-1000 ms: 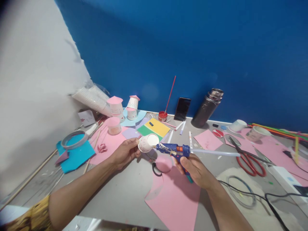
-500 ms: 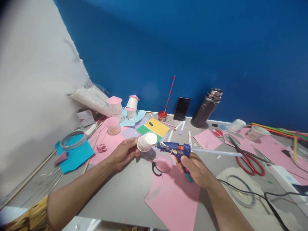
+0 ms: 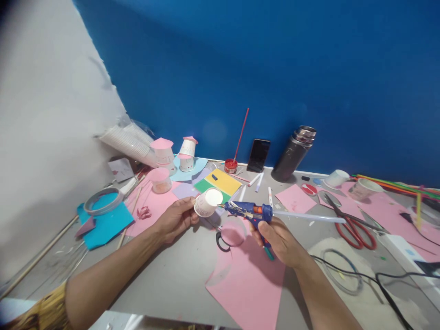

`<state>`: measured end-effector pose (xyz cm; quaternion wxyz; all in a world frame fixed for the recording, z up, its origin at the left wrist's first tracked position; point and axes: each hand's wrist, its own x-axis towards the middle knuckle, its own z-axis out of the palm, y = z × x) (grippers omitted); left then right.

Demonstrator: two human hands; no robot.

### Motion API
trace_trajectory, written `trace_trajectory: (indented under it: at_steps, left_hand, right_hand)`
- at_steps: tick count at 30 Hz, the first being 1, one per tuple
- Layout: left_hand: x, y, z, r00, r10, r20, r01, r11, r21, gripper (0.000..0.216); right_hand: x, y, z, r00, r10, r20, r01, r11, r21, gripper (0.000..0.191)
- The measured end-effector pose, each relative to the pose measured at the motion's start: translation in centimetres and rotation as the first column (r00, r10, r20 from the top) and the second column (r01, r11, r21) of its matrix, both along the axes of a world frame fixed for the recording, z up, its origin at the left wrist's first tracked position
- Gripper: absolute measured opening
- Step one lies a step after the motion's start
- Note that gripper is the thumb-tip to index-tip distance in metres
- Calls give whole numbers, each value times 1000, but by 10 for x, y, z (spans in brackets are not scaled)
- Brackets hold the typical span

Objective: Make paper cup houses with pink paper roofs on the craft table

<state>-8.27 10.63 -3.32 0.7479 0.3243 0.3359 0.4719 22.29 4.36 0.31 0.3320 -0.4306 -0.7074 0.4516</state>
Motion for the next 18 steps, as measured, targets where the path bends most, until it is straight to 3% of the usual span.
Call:
trace_trajectory:
  at_steps: [10, 18]
  left_hand:
    - [2, 3, -1, 1000, 26, 13, -26, 1000, -2, 29]
    - [0, 1, -1, 999, -43, 12, 43, 998, 34, 34]
  right_hand:
    - [2, 2, -1, 1000, 13, 14, -13, 1000, 13, 61]
    - [3, 4, -2, 987, -128, -93, 131, 991, 27, 55]
